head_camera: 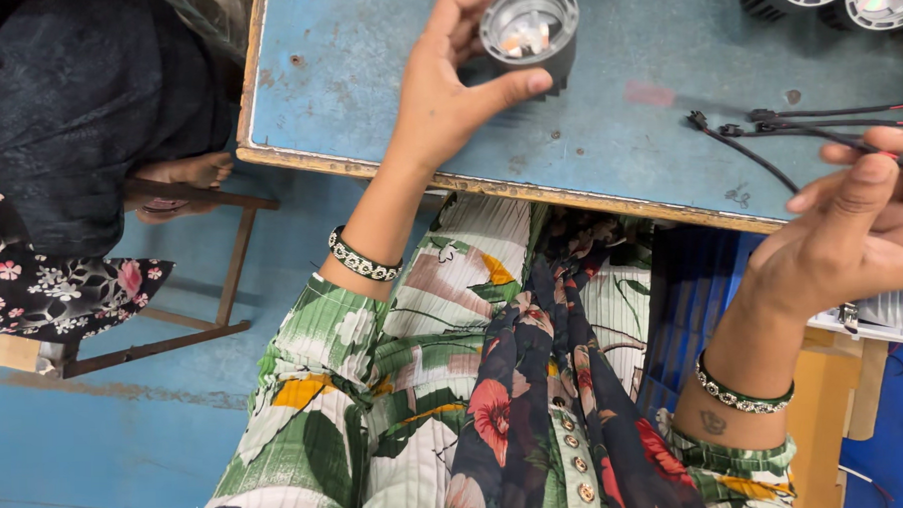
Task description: The person inserts black wires with red tips into the central holes of gray cylindrical heat sink components. The person handles the components one at a time, places them on a blue table, and arranges them into a group.
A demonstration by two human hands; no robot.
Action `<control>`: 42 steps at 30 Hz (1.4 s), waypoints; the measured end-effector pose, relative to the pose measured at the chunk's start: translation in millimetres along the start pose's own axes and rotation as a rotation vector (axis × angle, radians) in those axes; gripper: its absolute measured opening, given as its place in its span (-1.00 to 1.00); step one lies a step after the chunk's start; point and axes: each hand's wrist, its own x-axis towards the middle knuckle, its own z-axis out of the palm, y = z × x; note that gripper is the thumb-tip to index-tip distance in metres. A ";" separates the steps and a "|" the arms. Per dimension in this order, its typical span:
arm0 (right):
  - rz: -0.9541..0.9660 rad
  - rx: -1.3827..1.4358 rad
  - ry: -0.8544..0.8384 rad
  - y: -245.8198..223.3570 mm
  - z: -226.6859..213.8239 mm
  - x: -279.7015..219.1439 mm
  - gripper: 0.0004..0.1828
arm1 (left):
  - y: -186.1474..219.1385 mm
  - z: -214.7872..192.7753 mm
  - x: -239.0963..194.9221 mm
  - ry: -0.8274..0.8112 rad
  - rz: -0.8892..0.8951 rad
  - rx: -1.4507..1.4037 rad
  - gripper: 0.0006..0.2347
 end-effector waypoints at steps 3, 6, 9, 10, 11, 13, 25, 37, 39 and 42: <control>0.082 0.157 0.022 12.3 -3.1 -2.7 -0.80 | -4.8 -6.0 -1.5 0.085 -0.064 -0.315 -0.46; 0.175 0.296 0.005 19.4 0.0 -10.7 -0.73 | -5.7 -11.9 -3.4 0.146 -0.112 -0.404 -0.58; 0.256 0.362 -0.010 15.0 11.5 -20.5 -0.69 | -3.6 -16.9 1.5 0.188 -0.227 -0.648 -0.54; 0.267 0.370 -0.019 11.8 16.7 -22.5 -0.67 | -2.8 -19.4 3.4 0.191 -0.244 -0.687 -0.53; 0.280 0.375 -0.028 7.4 21.7 -24.7 -0.66 | -1.9 -22.0 4.7 0.194 -0.264 -0.726 -0.50; 0.280 0.375 -0.056 -1.7 32.4 -26.4 -0.65 | -0.6 -26.9 6.0 0.202 -0.284 -0.786 -0.44; 0.216 0.405 -0.205 -52.7 86.4 -24.7 -0.67 | 5.8 -26.7 6.0 0.201 -0.300 -0.816 -0.42; 0.189 0.385 -0.256 -59.8 101.6 -19.8 -0.66 | 6.7 -24.3 5.8 0.162 -0.290 -0.763 -0.41; 0.189 0.381 -0.257 -59.8 102.3 -19.3 -0.67 | 7.6 -23.8 6.4 0.158 -0.296 -0.767 -0.40; 0.180 0.375 -0.265 -59.9 103.4 -19.1 -0.67 | 9.3 -23.4 6.4 0.150 -0.299 -0.750 -0.40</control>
